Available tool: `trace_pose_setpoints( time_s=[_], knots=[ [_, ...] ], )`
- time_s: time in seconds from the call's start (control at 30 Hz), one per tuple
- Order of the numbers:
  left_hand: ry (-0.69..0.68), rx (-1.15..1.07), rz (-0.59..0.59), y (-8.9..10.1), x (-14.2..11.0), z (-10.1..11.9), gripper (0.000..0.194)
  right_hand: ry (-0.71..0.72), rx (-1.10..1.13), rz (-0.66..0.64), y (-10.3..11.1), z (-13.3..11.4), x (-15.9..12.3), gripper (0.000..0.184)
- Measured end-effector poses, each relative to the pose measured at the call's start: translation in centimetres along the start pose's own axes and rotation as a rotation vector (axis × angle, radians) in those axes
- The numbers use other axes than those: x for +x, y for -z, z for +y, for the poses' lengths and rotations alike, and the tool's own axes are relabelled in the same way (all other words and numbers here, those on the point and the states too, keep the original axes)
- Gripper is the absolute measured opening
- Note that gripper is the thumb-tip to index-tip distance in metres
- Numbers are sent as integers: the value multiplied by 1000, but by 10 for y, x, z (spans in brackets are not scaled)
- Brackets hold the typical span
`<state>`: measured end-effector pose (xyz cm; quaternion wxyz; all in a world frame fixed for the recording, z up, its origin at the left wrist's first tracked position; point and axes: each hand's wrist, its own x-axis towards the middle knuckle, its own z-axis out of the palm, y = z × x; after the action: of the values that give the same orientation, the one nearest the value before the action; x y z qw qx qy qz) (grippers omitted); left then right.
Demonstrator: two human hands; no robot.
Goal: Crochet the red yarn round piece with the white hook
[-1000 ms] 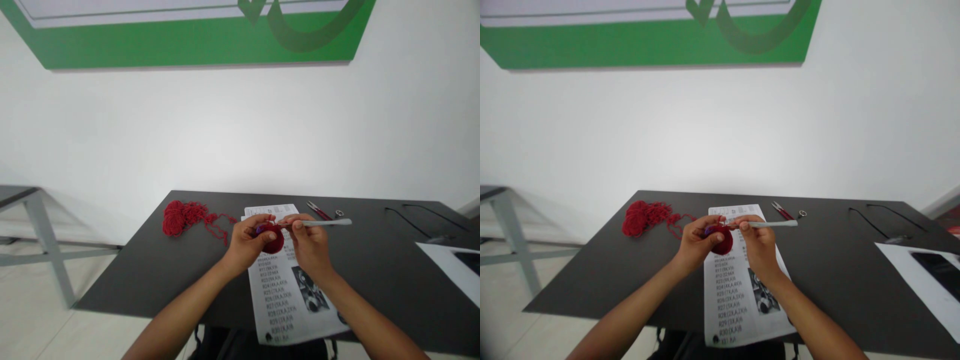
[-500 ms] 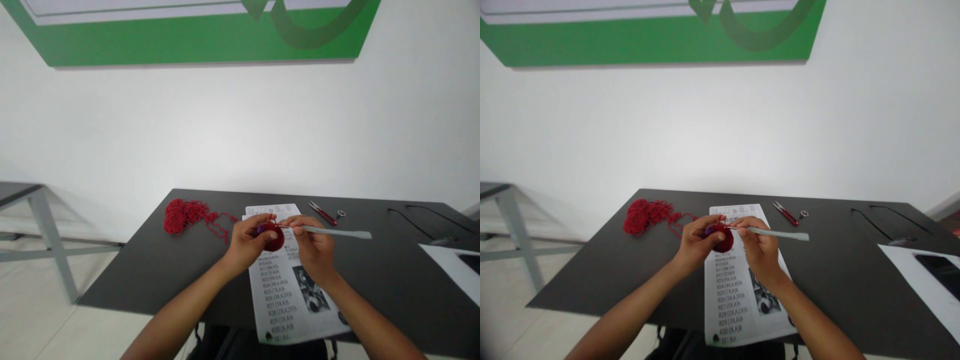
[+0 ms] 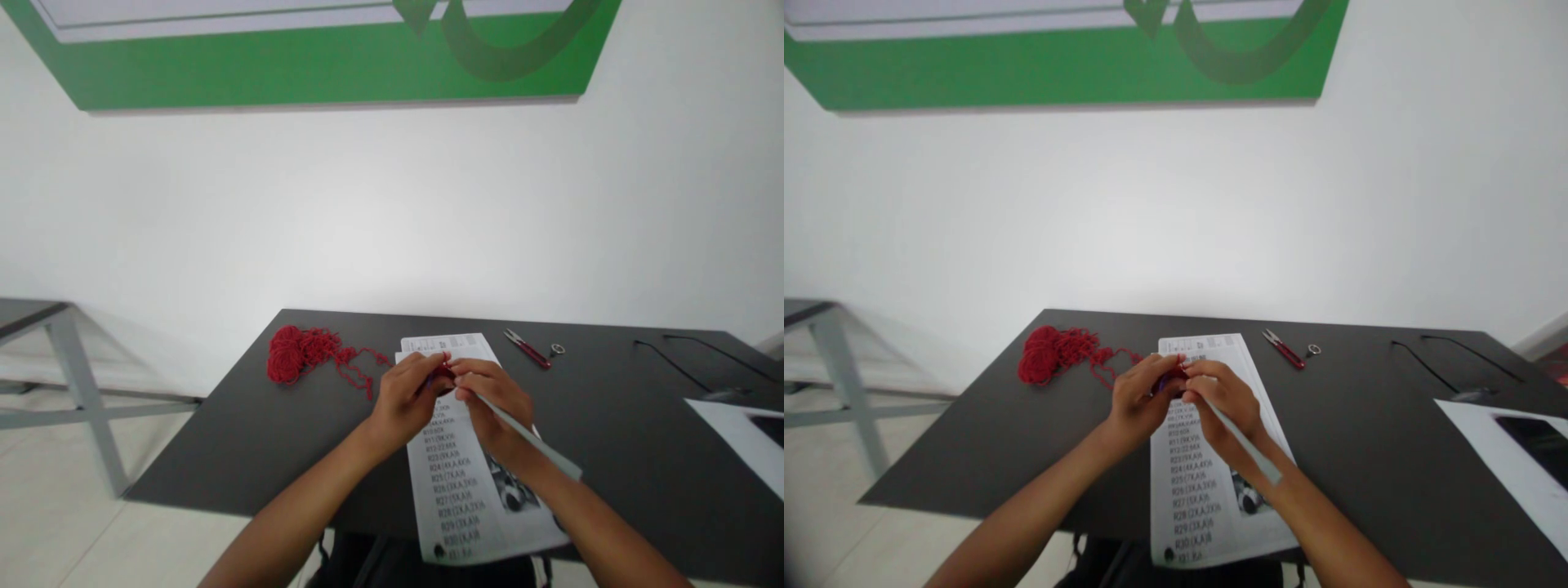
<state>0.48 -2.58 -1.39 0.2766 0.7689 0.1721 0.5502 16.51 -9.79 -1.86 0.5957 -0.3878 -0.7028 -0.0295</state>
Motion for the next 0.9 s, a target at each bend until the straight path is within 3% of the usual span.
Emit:
trace_pose_setpoints(
  time_s=[0.17,0.23,0.4,0.5,0.6,0.73,0.9],
  knots=[
    [-48,3,2,-4,-6,-6,44,160,-209,-79,-2,5,-4,39],
    [68,-90,10,-8,-9,-4,42,174,-280,-83,-1,5,-3,40],
    [555,-541,84,-21,-10,4,40,250,-375,-18,2,4,1,44],
    [681,-694,104,-22,-6,5,45,250,-335,-8,1,8,-1,45],
    [675,-660,128,-18,-1,4,41,141,-170,-17,-2,10,-2,35],
    [529,-426,146,-7,5,1,42,-69,66,-19,-3,7,3,17],
    [336,-137,147,3,8,-8,36,-231,68,-90,-4,2,6,7]
  ],
)
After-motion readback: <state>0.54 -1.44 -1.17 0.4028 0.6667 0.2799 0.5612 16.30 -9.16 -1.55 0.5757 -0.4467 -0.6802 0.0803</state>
